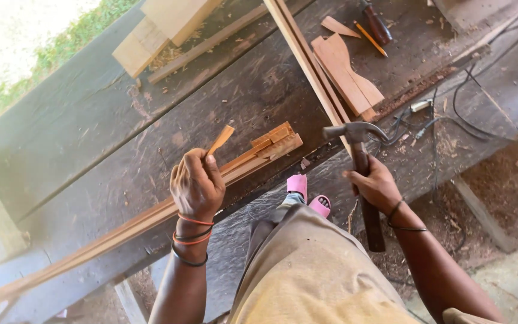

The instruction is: The person fits small wooden spacer blocks into the grooves of a long wooden rail and taps them in with a hammer, then slides the rail onto the edge of a wooden panel and presses the pieces together to assemble a wooden frame on the workbench.

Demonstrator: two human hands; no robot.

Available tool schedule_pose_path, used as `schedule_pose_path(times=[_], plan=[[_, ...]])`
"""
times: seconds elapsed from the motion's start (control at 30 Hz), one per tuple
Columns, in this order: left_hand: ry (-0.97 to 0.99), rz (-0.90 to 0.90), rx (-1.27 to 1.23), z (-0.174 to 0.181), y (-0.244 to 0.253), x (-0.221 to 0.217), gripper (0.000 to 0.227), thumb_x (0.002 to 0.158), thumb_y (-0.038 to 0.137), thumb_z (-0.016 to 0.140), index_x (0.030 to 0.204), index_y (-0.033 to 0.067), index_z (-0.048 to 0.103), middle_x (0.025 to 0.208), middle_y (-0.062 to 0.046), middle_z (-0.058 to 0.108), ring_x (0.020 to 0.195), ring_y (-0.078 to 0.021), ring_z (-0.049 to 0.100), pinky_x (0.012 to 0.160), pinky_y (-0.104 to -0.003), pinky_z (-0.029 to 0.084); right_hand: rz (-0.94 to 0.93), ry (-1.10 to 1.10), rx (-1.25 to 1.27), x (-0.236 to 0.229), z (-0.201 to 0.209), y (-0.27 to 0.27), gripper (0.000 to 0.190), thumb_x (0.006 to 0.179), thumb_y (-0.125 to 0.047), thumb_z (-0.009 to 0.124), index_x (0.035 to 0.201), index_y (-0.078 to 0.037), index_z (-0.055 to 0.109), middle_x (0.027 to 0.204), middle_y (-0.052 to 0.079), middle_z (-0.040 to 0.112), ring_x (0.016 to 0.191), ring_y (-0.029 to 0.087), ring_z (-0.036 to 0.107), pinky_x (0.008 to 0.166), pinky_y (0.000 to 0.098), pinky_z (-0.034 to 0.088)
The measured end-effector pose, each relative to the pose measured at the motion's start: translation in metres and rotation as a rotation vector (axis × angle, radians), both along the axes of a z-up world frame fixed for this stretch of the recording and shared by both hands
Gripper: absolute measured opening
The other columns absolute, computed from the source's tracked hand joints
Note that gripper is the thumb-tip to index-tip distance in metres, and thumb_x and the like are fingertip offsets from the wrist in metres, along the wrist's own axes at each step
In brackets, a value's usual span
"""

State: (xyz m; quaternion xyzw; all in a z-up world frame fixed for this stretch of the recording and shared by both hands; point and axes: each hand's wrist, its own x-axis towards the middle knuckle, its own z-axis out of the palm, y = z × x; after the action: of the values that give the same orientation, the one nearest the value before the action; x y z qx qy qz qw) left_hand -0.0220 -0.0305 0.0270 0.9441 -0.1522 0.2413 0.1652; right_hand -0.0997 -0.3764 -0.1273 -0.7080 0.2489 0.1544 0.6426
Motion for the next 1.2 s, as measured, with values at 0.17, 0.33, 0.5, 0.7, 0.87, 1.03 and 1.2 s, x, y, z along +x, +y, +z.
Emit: schedule_pose_path(times=[0.17, 0.33, 0.5, 0.7, 0.87, 1.03, 1.2], plan=[[-0.069, -0.002, -0.013, -0.002, 0.003, -0.005, 0.007, 0.106, 0.012, 0.06, 0.102, 0.0072, 0.057, 0.087, -0.008, 0.064, 0.08, -0.0293, 0.063, 0.08, -0.042, 0.044, -0.039, -0.091, 0.081, -0.007, -0.034, -0.016, 0.022, 0.092, -0.013, 0.074, 0.1, 0.0, 0.058, 0.073, 0.004, 0.064, 0.059, 0.014, 0.061, 0.055, 0.0287, 0.051], [-0.156, 0.033, -0.013, 0.008, 0.004, -0.018, 0.006, 0.106, 0.012, 0.061, 0.103, 0.0081, 0.058, 0.092, -0.006, 0.066, 0.085, -0.0277, 0.062, 0.09, -0.042, 0.043, -0.074, -0.143, 0.248, 0.001, -0.04, -0.011, 0.022, 0.093, -0.015, 0.073, 0.104, -0.002, 0.058, 0.077, 0.005, 0.066, 0.064, 0.013, 0.062, 0.058, 0.0272, 0.05], [-0.218, 0.152, -0.121, 0.002, 0.039, -0.051, 0.005, 0.11, 0.01, 0.057, 0.108, 0.0061, 0.055, 0.104, -0.002, 0.072, 0.094, -0.0277, 0.06, 0.096, -0.041, 0.043, -0.019, -0.111, 0.233, 0.021, -0.032, -0.001, 0.025, 0.096, -0.017, 0.07, 0.114, -0.003, 0.059, 0.096, 0.007, 0.074, 0.079, 0.014, 0.069, 0.061, 0.0265, 0.054], [-0.196, 0.29, -0.113, 0.004, 0.08, -0.081, 0.004, 0.108, 0.008, 0.052, 0.111, 0.0048, 0.053, 0.127, -0.01, 0.07, 0.119, -0.0292, 0.061, 0.115, -0.048, 0.037, -0.004, -0.173, 0.208, 0.083, -0.072, 0.025, 0.044, 0.093, -0.015, 0.07, 0.133, -0.01, 0.053, 0.11, 0.006, 0.074, 0.09, 0.011, 0.072, 0.066, 0.0265, 0.059], [-0.186, 0.304, -0.07, -0.009, 0.11, -0.079, 0.004, 0.106, 0.01, 0.053, 0.107, 0.007, 0.05, 0.132, -0.011, 0.07, 0.122, -0.0307, 0.063, 0.12, -0.054, 0.031, 0.092, -0.271, 0.195, 0.125, -0.125, 0.048, 0.033, 0.099, -0.016, 0.072, 0.125, 0.002, 0.063, 0.106, 0.006, 0.07, 0.086, 0.016, 0.068, 0.07, 0.0278, 0.059], [-0.134, 0.189, -0.085, -0.011, 0.129, -0.081, 0.007, 0.103, 0.01, 0.057, 0.11, 0.0071, 0.057, 0.112, -0.008, 0.07, 0.106, -0.0288, 0.064, 0.107, -0.049, 0.04, 0.076, -0.27, 0.06, 0.139, -0.136, 0.057, 0.021, 0.103, -0.017, 0.072, 0.117, -0.002, 0.064, 0.105, 0.005, 0.067, 0.086, 0.013, 0.066, 0.071, 0.026, 0.058], [-0.137, 0.144, -0.091, -0.031, 0.149, -0.085, 0.007, 0.101, 0.012, 0.063, 0.104, 0.0097, 0.056, 0.098, -0.007, 0.065, 0.095, -0.0277, 0.062, 0.092, -0.043, 0.043, 0.043, -0.22, 0.124, 0.141, -0.14, 0.055, 0.021, 0.109, -0.016, 0.065, 0.122, -0.002, 0.06, 0.11, 0.009, 0.068, 0.089, 0.015, 0.07, 0.077, 0.0249, 0.061]])
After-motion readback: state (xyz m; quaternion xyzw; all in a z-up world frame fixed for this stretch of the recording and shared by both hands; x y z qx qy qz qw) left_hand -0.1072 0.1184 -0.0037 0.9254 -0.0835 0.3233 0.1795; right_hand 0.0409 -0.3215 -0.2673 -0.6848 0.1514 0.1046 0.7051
